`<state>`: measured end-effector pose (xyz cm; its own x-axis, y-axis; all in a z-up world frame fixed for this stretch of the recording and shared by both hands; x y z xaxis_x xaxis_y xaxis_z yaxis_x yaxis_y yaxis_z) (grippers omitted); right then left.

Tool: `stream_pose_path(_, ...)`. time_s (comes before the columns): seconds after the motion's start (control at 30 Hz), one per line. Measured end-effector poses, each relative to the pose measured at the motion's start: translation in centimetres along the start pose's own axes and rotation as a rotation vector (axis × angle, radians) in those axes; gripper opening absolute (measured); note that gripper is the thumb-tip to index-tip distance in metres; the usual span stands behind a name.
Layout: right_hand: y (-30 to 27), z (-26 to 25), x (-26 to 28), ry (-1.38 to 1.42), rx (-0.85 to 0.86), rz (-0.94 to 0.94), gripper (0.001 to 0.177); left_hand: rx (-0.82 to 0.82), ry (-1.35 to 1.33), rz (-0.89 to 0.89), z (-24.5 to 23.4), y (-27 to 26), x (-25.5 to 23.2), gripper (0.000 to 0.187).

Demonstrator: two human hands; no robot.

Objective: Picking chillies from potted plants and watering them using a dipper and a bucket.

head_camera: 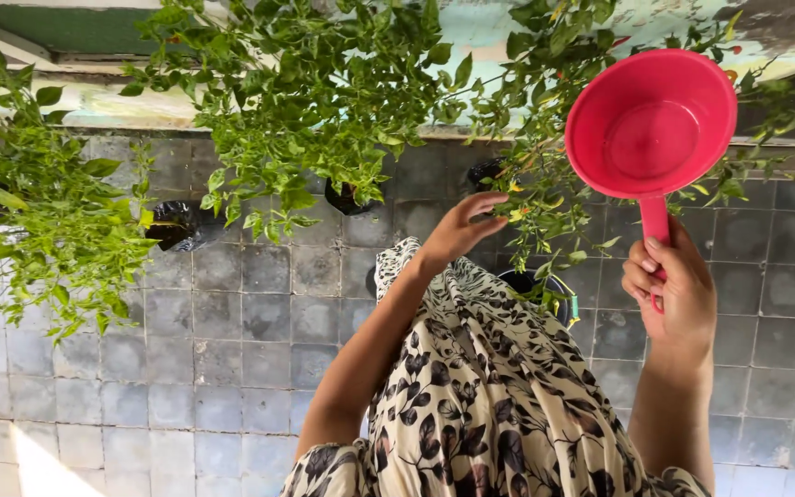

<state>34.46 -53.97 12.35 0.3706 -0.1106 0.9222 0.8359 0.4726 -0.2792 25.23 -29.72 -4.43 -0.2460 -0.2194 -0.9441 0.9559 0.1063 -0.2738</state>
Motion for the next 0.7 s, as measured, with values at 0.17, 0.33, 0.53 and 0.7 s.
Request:
stream_pose_path(0.17, 2.0, -2.0, -0.1, -0.058, 0.002, 0.008, 0.041, -0.026, 0.312, 0.002, 4.0, 4.1, 2.2, 0.065)
stream_pose_path(0.33, 3.4, -2.7, 0.4, -0.108, 0.017, 0.016, 0.047, -0.049, 0.490, -0.032, 7.1, 7.5, 5.2, 0.070)
stream_pose_path(0.53, 4.1, -3.6, 0.6, -0.183, 0.030, -0.018, 0.044, 0.026, 0.561, 0.004, 11.6, 8.1, 7.6, 0.086)
stream_pose_path(0.7, 4.6, -5.5, -0.7, -0.266, 0.067, -0.053, 0.035, 0.088, 0.494, -0.026, 15.1, 7.0, 6.5, 0.112)
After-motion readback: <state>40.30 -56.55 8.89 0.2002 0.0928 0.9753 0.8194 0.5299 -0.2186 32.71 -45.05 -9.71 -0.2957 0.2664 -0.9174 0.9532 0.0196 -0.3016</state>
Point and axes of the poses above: each hand's wrist, its own y-axis towards the middle knuckle, its own z-axis out of the palm, x = y × z, the point moved 4 cm from there along y, towards the middle knuckle, and after that the axes turned 6 degrees about -z, right-handed, at the moved point
